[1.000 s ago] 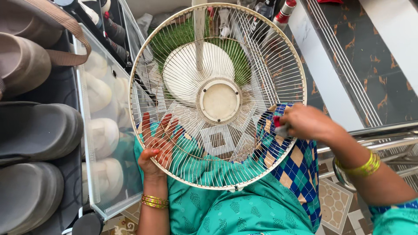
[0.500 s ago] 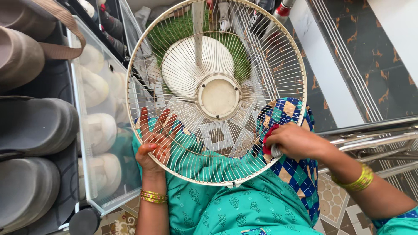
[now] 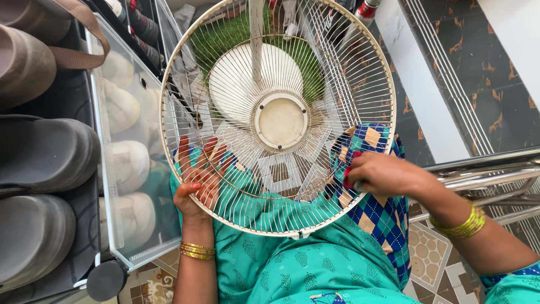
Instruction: The person cleans a standing fan by wiping the metal cage and central hub with a red cloth. They rotate the fan head to access different areas and continue wiping until the end of the clip.
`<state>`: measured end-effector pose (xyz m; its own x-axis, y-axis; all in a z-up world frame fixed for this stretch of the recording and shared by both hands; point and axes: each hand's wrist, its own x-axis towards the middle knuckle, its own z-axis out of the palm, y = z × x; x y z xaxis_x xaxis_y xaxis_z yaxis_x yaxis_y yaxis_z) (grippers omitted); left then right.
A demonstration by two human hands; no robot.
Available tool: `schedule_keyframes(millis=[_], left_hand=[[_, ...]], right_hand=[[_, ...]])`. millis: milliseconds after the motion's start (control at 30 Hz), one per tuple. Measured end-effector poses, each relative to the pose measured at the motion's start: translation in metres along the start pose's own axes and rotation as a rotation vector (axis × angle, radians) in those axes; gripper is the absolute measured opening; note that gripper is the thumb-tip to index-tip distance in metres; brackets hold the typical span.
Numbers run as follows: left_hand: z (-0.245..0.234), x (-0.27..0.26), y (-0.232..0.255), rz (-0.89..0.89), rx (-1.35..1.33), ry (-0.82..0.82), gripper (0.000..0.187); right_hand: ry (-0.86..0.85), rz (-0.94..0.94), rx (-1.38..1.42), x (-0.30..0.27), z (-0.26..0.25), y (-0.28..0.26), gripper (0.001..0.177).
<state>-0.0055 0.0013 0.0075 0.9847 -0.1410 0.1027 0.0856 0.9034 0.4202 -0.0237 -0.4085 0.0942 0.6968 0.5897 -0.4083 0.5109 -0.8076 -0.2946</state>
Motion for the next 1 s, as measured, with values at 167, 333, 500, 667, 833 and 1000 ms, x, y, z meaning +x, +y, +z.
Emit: schedule_keyframes(millis=[167,333,500,667,833,1000], left_hand=[[0.004,0.005,-0.003,-0.003,-0.031,-0.041,0.109],[0.006,0.004,-0.001,-0.008,-0.003,-0.009,0.109],[0.006,0.001,-0.001,0.009,-0.003,0.003,0.108],[0.004,0.004,-0.003,-0.001,0.011,-0.007,0.110],[0.001,0.005,-0.004,-0.007,0.000,0.005,0.110],[0.004,0.007,-0.003,-0.007,0.034,0.009,0.111]], right_hand=[[-0.080,-0.138,0.224,0.014,0.033,-0.031,0.023],[0.110,-0.387,0.516,0.047,0.063,-0.080,0.025],[0.283,-0.554,0.594,0.075,0.073,-0.112,0.030],[0.042,-0.497,0.547,0.064,0.061,-0.083,0.032],[-0.091,-0.331,0.403,0.036,0.046,-0.049,0.035],[-0.094,-0.228,0.278,0.027,0.037,-0.038,0.038]])
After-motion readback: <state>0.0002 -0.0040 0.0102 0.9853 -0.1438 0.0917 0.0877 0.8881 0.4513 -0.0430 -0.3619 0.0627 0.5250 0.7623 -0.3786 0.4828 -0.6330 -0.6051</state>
